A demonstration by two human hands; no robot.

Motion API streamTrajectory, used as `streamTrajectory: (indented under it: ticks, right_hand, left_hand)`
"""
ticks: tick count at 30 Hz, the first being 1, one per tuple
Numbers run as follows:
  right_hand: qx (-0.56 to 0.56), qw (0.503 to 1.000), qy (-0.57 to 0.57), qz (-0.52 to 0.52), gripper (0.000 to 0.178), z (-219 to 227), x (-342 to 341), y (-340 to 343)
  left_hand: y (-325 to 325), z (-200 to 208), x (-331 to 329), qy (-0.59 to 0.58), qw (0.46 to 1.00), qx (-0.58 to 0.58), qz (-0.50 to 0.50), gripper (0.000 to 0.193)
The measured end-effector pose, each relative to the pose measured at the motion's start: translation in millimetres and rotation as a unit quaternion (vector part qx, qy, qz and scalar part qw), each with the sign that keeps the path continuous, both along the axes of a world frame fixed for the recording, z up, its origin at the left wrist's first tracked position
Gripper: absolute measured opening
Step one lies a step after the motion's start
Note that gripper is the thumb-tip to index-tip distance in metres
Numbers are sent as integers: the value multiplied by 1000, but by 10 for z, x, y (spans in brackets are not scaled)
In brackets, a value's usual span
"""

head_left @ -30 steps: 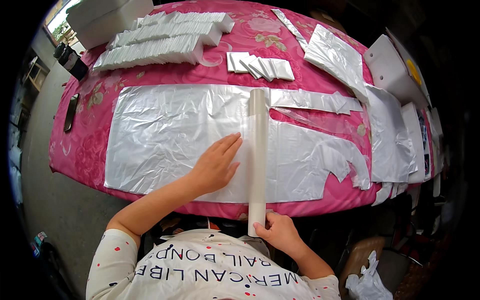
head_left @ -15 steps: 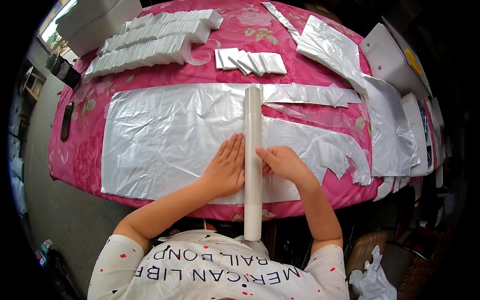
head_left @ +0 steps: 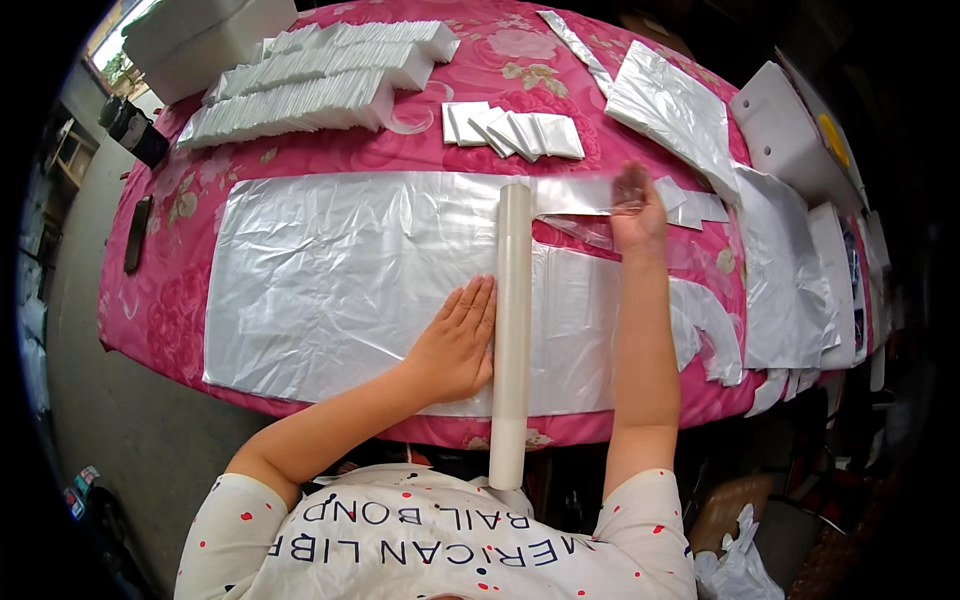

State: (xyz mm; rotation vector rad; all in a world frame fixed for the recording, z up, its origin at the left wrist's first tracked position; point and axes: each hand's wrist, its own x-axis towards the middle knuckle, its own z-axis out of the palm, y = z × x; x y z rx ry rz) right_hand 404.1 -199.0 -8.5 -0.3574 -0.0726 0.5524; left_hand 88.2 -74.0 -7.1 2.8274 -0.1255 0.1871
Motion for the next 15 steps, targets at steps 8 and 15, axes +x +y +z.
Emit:
streamTrajectory:
  ticks: [8,15]
  right_hand:
    - [-174,958,-122,-192,32,1155,-120,-305]
    - [-330,788,-513,88,27,835,-2202,1476]
  left_hand:
    - [-2,-10,-12,-9,1000,-13,11,68]
    - [-16,-10,-28,-29,999,15,12,64]
